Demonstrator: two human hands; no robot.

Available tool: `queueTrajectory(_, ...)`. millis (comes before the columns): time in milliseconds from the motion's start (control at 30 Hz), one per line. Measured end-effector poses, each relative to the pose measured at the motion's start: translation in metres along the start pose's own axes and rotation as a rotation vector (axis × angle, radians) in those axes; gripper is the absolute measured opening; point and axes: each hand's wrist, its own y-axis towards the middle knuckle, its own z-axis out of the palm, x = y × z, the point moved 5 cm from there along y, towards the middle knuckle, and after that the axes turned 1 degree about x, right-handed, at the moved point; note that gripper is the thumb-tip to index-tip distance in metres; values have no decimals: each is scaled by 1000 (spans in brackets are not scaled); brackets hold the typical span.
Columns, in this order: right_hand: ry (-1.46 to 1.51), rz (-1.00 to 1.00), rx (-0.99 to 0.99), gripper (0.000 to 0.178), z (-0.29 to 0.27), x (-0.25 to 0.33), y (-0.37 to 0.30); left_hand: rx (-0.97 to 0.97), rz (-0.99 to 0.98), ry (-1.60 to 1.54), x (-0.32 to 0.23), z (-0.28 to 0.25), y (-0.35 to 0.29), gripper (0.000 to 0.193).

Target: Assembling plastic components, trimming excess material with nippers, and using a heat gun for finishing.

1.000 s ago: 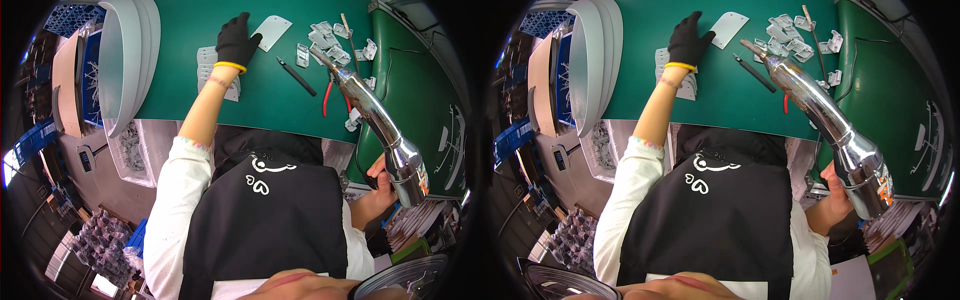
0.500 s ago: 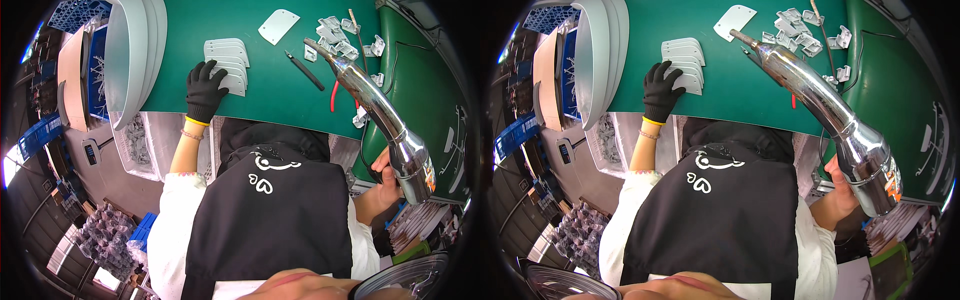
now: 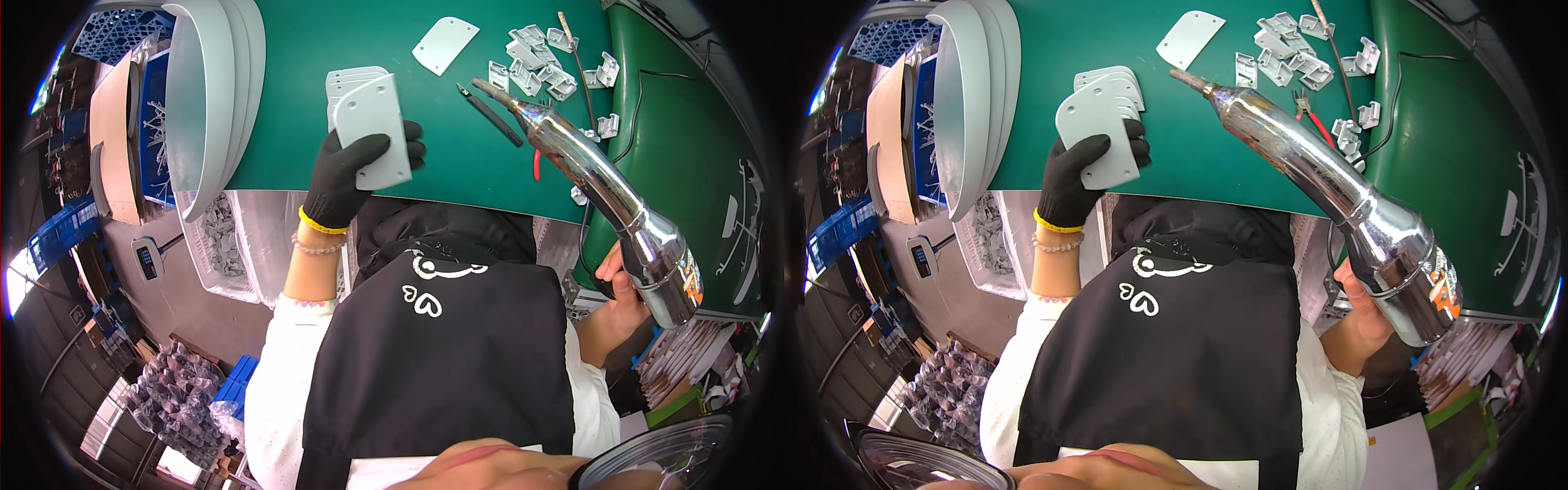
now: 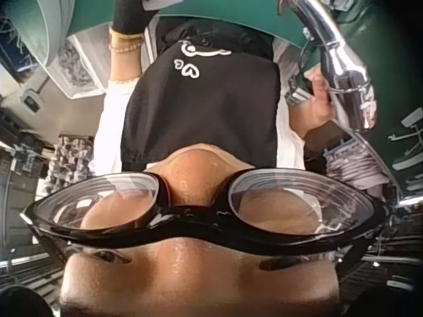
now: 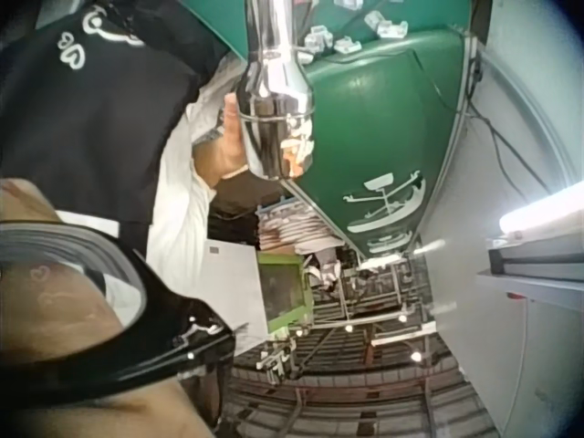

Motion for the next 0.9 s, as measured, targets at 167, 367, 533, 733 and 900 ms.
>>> queueTrajectory(167,480,279,261,39,-59,-49,-46,118,-63,-65,3,39,2,41)
queueTrajectory(367,132,277,68,18,-8,-19,-22,86,-127,5,9,56,7,39)
queueTrajectory(533,470,723,-551,19,-18,-40,-51,75,-116,98,10,62,6,36)
queueTrajectory(733,474,658,-409,39,-21,-42,-48,74,-102,137,8,65,5,34)
queueTrajectory(900,442,589,-329,39,-24,-45,-48,61,-82,143,7,66,4,32)
